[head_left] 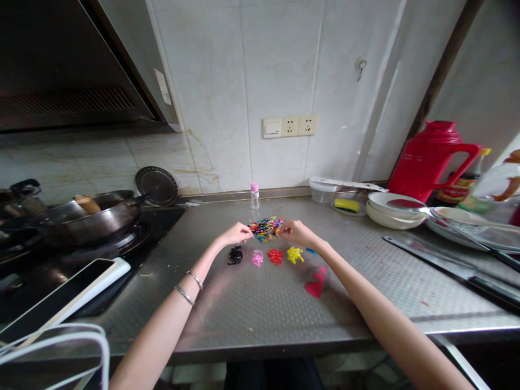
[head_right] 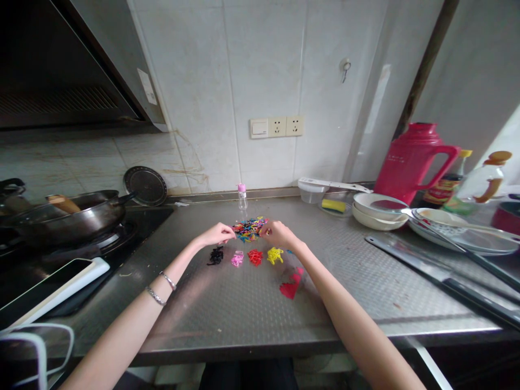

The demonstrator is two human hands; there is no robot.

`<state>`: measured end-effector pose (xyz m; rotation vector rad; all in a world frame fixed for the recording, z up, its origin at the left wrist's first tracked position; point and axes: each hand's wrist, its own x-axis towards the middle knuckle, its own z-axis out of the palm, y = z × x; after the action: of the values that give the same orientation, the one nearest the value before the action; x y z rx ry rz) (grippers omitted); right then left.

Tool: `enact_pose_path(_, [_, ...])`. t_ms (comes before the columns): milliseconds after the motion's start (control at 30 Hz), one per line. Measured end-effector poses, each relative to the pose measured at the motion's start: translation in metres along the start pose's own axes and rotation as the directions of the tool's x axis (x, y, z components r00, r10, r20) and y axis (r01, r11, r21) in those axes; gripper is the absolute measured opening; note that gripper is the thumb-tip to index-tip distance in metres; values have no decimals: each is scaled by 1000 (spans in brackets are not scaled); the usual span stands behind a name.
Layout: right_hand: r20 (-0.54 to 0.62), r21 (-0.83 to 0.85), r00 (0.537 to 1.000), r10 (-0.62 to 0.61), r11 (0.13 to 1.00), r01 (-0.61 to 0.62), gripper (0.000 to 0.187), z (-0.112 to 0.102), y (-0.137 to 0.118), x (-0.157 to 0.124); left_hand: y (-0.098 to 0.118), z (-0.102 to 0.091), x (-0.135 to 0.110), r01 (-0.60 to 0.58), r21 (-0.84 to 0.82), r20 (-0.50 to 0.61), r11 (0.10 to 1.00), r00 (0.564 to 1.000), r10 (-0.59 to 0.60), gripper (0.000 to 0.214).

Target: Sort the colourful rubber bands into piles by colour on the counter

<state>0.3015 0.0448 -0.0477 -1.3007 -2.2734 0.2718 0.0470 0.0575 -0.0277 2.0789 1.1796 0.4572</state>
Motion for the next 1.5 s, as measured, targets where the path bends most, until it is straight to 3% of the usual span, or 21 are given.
enact_pose_path(133, [81, 46, 974, -211, 977, 208, 16, 4, -37, -5, 0, 0, 0, 1, 5, -23, 1000, 1000, 0, 37])
enact_pose_path(300, [130, -43, 957, -257, 963, 265, 17, 10, -61, -12, 1, 1, -1, -11, 12, -39, 1000, 999, 12, 37])
enact_pose_path(633, [128, -35, 938, -321, 944, 328, 18, 23, -66, -14, 0, 3, 0, -5, 22, -46, 1000, 999, 6, 35])
enact_pose_path(833, [51, -2, 947, -316, 948, 317, 18, 14, -61, -11, -4, 4, 3, -14, 19, -43, 1000, 999, 15, 35])
enact_pose_path(1000, [-45, -2, 967, -252, 968, 252, 16, -5, -39, -4, -7, 8, 5, -12, 23, -57, 1000, 998, 14, 31])
enact_pose_path(1267, [-130, -102, 991, 34, 994, -47, 21, -20, 15, -5, -6, 19, 12, -118, 91, -131, 989, 983, 129, 27])
enact_pose_path(1500, [-129, -142, 985, 111, 981, -129, 22, -21, 27, -6, 9, 29, 22, -141, 277, -214, 950, 955, 204, 23])
